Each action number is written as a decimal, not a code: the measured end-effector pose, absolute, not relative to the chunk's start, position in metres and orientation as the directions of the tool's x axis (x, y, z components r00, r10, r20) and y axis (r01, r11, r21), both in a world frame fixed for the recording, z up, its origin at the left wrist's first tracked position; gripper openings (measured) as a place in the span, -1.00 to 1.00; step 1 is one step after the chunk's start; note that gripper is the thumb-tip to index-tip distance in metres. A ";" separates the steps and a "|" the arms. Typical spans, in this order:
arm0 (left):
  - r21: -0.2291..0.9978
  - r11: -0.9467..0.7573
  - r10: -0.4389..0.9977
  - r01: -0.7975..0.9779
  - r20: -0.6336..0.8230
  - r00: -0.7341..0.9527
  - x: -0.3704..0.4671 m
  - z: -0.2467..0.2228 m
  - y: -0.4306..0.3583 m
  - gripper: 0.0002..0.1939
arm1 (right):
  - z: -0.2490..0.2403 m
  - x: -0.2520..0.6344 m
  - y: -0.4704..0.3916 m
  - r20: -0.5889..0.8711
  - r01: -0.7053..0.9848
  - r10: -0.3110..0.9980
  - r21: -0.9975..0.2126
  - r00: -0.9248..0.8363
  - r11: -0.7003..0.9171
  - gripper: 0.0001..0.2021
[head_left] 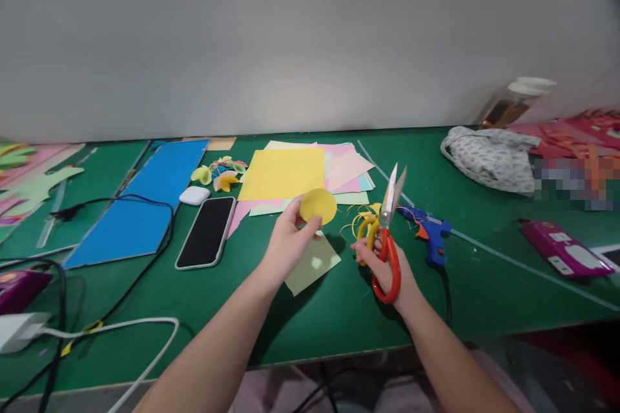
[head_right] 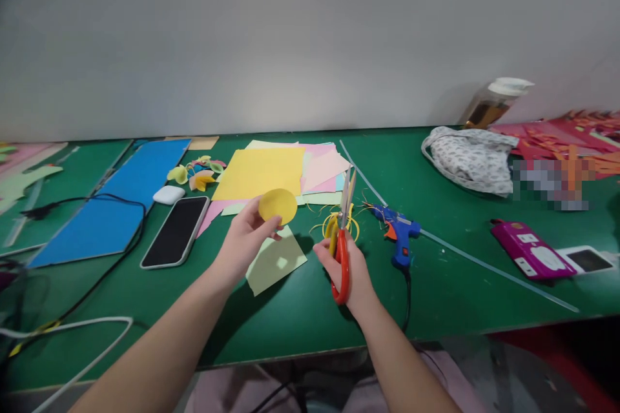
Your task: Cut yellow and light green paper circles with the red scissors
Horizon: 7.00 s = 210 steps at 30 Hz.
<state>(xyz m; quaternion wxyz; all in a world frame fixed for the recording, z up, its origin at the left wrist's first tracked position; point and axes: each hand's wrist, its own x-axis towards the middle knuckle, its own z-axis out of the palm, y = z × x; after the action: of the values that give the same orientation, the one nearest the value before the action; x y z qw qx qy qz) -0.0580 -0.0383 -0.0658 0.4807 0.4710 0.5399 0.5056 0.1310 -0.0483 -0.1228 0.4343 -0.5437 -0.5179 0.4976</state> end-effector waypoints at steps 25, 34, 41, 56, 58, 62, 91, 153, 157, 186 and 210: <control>0.976 0.148 0.925 0.159 -0.193 0.327 -0.045 -0.082 -0.040 -0.30 | -0.099 0.133 -0.044 -0.163 -0.232 0.985 -0.962 0.054 -0.147 -0.63; 0.979 0.168 0.938 0.115 -0.195 0.286 -0.045 -0.081 -0.040 -0.33 | -0.103 0.129 -0.042 -0.136 -0.195 0.990 -0.973 0.030 -0.127 -0.64; 0.967 0.224 0.963 -0.121 -0.200 0.179 -0.042 -0.088 -0.039 -0.56 | -0.104 0.119 -0.043 -0.129 -0.233 0.988 -0.967 0.088 -0.105 -0.65; 0.984 -0.129 0.992 -0.120 0.129 -0.008 -0.049 0.012 0.007 -0.84 | -0.083 0.117 -0.036 -0.111 -0.283 0.993 -0.954 0.032 -0.097 -0.54; 0.968 -0.190 0.981 -0.163 0.181 -0.066 -0.046 0.024 0.017 -0.84 | -0.079 0.119 -0.034 -0.099 -0.223 0.994 -0.971 0.044 -0.087 -0.54; 0.972 -0.171 0.985 -0.159 0.170 -0.019 -0.038 0.028 0.026 -0.80 | -0.081 0.125 -0.032 -0.044 -0.131 0.993 -0.991 0.107 -0.030 -0.51; 0.999 -0.036 0.988 -0.013 0.037 0.148 -0.027 0.000 0.013 -0.82 | -0.083 0.136 -0.042 0.189 0.153 0.978 -0.968 -0.088 0.201 -0.04; 0.983 -0.099 0.989 0.151 0.081 0.120 -0.020 0.001 0.008 -0.73 | -0.079 0.136 -0.044 0.222 0.202 0.971 -0.950 -0.089 0.236 -0.09; 0.988 -0.098 0.989 0.121 0.083 0.123 -0.023 0.000 0.009 -0.74 | -0.079 0.135 -0.044 0.224 0.223 0.971 -0.945 -0.089 0.238 -0.08; 0.984 -0.135 0.986 0.115 0.121 0.116 -0.030 0.000 0.013 -0.70 | -0.075 0.133 -0.045 0.208 0.213 0.977 -0.954 -0.043 0.212 -0.11; 0.983 -0.163 0.986 0.085 0.160 0.044 -0.034 0.000 0.017 -0.68 | -0.073 0.131 -0.048 0.239 0.236 0.971 -0.942 -0.027 0.238 -0.14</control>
<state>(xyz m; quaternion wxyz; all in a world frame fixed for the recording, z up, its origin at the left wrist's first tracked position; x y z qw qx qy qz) -0.0338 0.0166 0.0004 0.4443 0.5697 0.4701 0.5069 0.1313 -0.0475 -0.0729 0.4938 -0.4925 -0.6127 0.3718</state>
